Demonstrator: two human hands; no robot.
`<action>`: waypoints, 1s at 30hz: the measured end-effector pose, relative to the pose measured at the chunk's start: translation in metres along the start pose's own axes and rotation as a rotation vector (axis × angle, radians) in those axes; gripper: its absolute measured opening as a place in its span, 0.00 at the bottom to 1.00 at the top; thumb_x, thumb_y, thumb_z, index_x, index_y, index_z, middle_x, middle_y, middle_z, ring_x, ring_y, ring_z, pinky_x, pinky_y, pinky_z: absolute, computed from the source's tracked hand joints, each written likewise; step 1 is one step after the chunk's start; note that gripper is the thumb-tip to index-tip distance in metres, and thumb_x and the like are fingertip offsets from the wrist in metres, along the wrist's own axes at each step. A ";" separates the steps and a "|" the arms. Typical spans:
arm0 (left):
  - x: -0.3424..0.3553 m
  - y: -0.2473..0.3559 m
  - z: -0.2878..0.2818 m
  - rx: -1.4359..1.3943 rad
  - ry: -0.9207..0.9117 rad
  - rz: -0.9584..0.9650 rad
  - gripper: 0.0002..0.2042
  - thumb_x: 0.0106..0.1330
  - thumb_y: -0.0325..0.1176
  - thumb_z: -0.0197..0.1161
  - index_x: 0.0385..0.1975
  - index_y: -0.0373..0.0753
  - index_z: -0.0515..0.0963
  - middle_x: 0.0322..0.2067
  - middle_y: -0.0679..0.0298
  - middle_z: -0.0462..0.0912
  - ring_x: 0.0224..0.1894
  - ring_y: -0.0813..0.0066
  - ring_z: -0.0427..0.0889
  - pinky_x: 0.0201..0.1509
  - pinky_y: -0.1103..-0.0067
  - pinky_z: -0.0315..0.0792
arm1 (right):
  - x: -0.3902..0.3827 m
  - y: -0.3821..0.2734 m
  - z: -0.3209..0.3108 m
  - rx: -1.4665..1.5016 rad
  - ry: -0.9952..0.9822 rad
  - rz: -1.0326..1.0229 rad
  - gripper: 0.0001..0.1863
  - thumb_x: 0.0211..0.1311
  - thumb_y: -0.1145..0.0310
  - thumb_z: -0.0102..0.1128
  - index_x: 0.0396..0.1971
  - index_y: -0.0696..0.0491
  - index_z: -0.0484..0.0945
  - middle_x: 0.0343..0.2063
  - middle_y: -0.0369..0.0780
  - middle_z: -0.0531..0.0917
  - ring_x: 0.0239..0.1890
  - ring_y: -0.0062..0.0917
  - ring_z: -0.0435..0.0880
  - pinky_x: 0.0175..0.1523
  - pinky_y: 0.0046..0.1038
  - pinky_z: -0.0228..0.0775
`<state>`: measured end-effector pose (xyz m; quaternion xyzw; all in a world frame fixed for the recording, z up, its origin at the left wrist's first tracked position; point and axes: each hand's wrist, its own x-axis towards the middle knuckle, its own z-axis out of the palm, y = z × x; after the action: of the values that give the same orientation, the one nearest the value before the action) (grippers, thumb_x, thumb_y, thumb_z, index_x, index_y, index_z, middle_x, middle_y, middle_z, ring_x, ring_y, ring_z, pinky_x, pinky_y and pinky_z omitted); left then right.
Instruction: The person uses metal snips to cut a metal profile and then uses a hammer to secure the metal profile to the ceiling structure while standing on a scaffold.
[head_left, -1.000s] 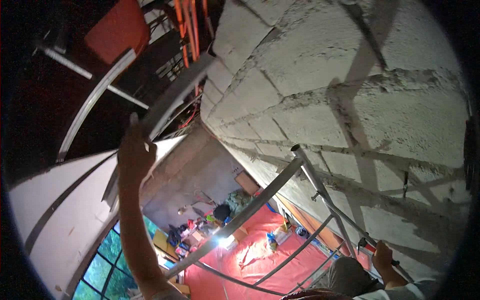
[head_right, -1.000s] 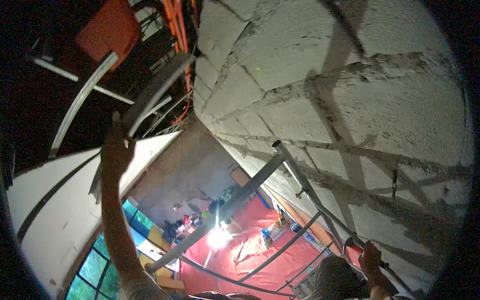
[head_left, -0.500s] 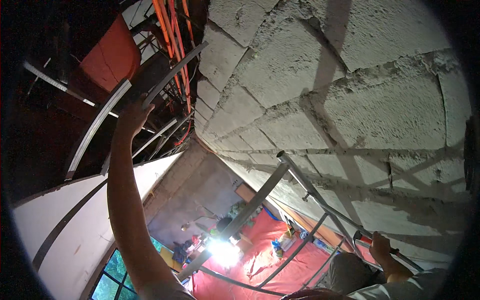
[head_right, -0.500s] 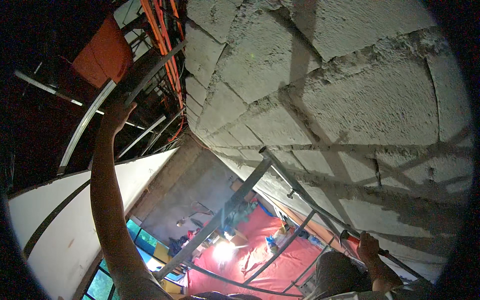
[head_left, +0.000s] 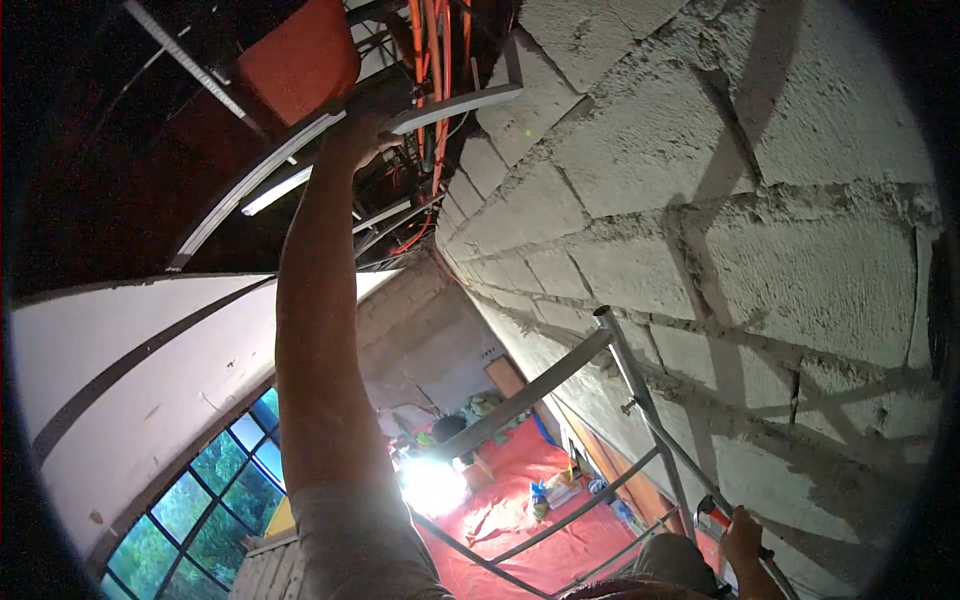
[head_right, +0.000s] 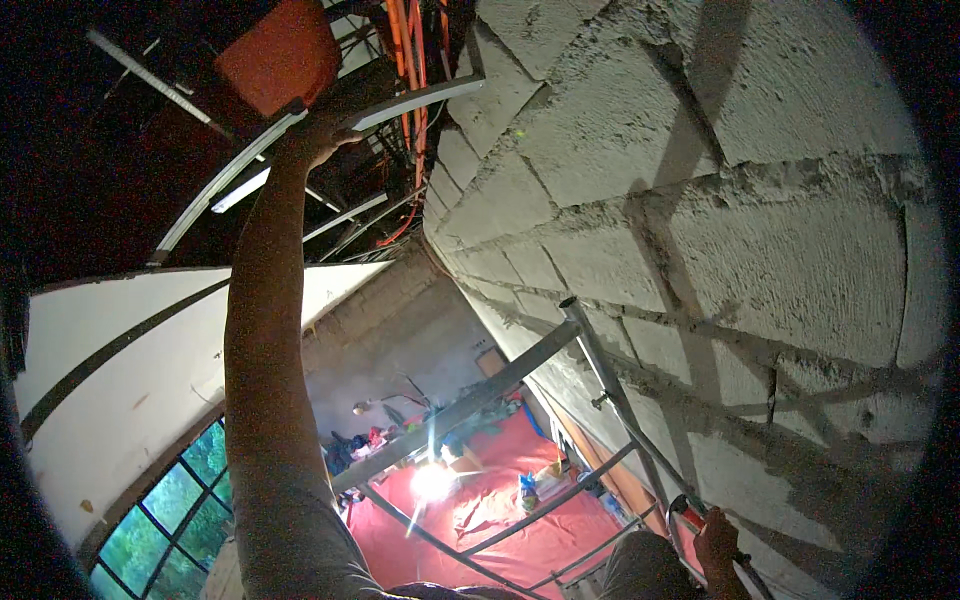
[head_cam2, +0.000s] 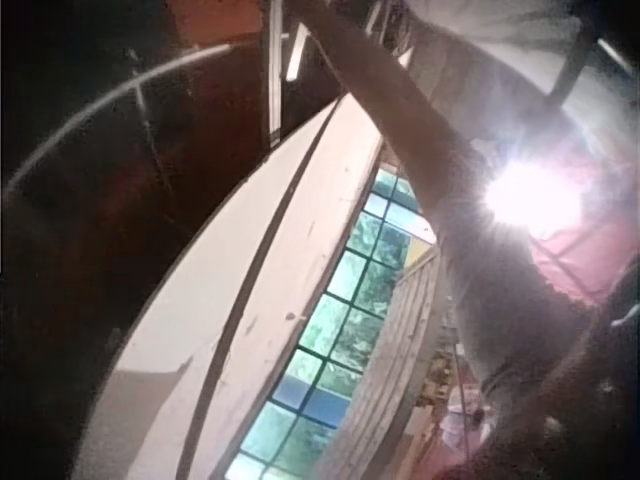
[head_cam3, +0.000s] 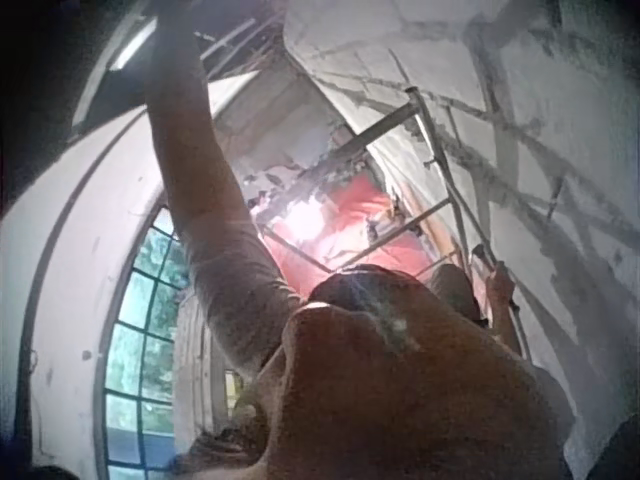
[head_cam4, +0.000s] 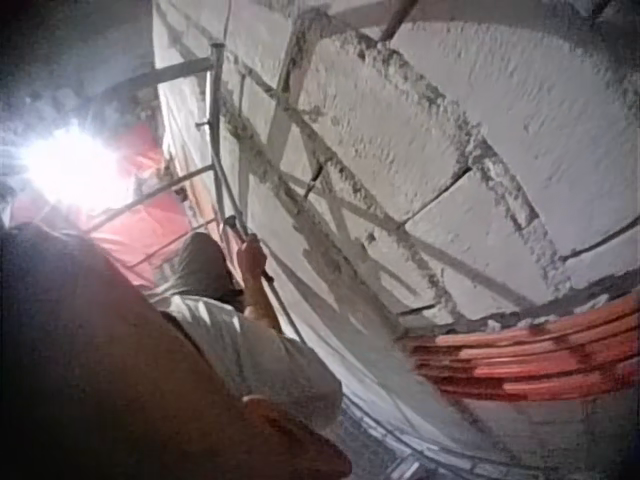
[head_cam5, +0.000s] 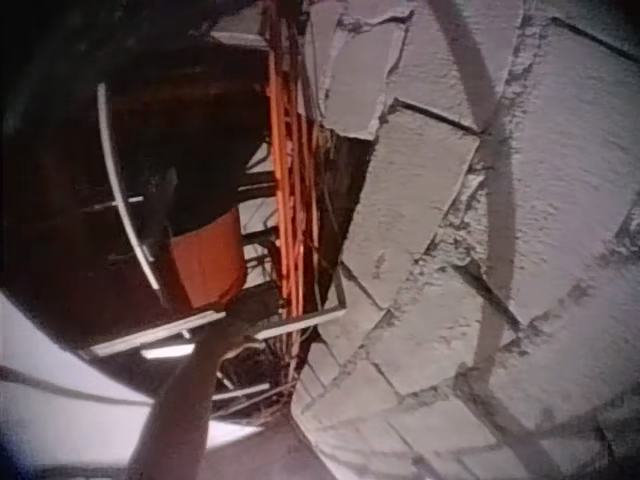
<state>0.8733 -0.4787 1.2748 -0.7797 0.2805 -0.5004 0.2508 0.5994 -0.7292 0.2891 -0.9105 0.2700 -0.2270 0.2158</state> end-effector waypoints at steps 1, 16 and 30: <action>0.000 0.002 0.000 0.006 0.000 -0.033 0.32 0.65 0.62 0.67 0.65 0.52 0.79 0.62 0.56 0.82 0.64 0.54 0.80 0.68 0.58 0.72 | -0.001 0.000 0.002 -0.032 -0.004 0.002 0.14 0.61 0.71 0.57 0.46 0.58 0.76 0.34 0.49 0.83 0.36 0.47 0.86 0.42 0.50 0.76; -0.022 -0.013 -0.007 0.142 0.139 -0.066 0.26 0.68 0.62 0.63 0.59 0.54 0.83 0.56 0.61 0.86 0.56 0.56 0.86 0.59 0.62 0.80 | 0.009 -0.014 -0.046 0.038 -0.073 -0.206 0.19 0.67 0.66 0.59 0.53 0.61 0.74 0.46 0.52 0.80 0.47 0.49 0.81 0.49 0.50 0.77; 0.019 -0.028 0.050 0.005 0.355 0.201 0.33 0.69 0.55 0.66 0.66 0.38 0.71 0.60 0.49 0.81 0.58 0.48 0.83 0.63 0.58 0.77 | 0.204 -0.350 -0.415 0.748 0.370 -0.565 0.22 0.80 0.52 0.53 0.46 0.58 0.80 0.26 0.52 0.86 0.31 0.50 0.88 0.39 0.48 0.77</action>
<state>0.9312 -0.4657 1.2868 -0.6468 0.3952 -0.6032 0.2481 0.6702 -0.6954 0.8634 -0.7530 -0.0533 -0.5152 0.4058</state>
